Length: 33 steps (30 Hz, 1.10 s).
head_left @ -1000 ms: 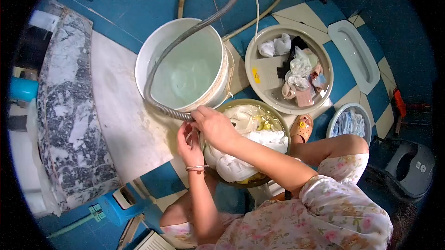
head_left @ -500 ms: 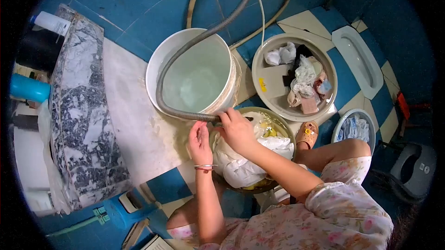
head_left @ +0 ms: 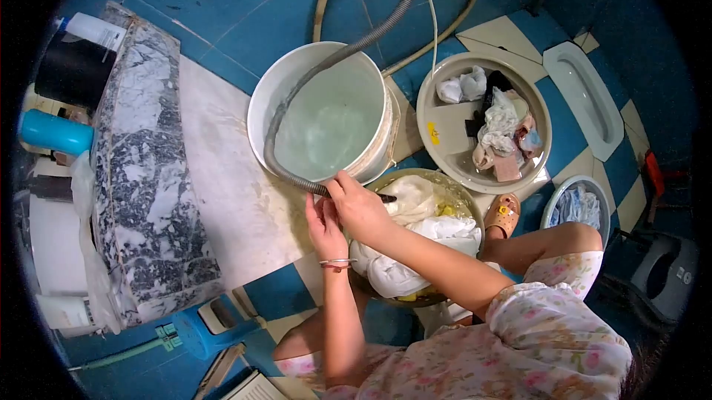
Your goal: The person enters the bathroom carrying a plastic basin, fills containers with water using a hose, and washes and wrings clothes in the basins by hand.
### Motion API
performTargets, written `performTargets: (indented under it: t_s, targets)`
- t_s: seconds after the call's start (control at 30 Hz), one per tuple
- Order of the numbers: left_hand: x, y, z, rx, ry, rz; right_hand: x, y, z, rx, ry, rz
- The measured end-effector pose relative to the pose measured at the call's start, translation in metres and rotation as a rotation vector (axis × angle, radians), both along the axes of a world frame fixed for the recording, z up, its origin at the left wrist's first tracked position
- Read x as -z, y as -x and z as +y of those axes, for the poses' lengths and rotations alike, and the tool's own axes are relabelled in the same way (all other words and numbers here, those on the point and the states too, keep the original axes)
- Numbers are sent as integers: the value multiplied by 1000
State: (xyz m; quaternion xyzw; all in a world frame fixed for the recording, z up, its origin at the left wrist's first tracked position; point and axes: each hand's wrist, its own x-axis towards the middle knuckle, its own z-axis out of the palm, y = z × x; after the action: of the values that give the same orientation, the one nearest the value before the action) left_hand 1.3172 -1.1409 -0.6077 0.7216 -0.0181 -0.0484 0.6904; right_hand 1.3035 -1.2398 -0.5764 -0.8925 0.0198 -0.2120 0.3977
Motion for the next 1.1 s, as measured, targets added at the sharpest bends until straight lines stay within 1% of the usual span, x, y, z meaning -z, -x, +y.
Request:
performTargets:
  t_s: [0.03, 0.13, 0.27, 0.33, 0.37, 0.47, 0.73, 0.8, 0.93, 1.0, 1.1]
  targets:
    - [-1, 1, -1, 4, 28, 10, -1, 4, -1, 15, -28, -17]
    - [0, 2, -1, -19, 40, 46, -5, 20, -6, 35, -1, -45]
    - [9, 0, 5, -5, 17, 35, -2, 48, -7, 22, -6, -49]
    - [19, 0, 11, -9, -89, 8, -4, 66, -5, -24, -5, 6]
    - [17, 2, 11, -5, -91, 21, -2, 74, -2, -20, -7, 19]
    - [13, 7, 9, -25, -45, 68, 8, 97, 4, -140, 0, 117]
    - [17, 16, 9, -25, -56, 106, 34, 127, 12, -215, 5, 207]
    - [19, 15, 10, -4, -60, 94, 41, 131, 13, -263, 23, 272]
    - [19, 15, 12, 5, -95, 93, 52, 134, 13, -269, 35, 354]
    - [22, 15, 13, 1, -70, 106, 55, 135, 10, -297, 79, 500]
    - [25, 16, 15, -14, -78, 116, 60, 134, 9, -277, 101, 520]
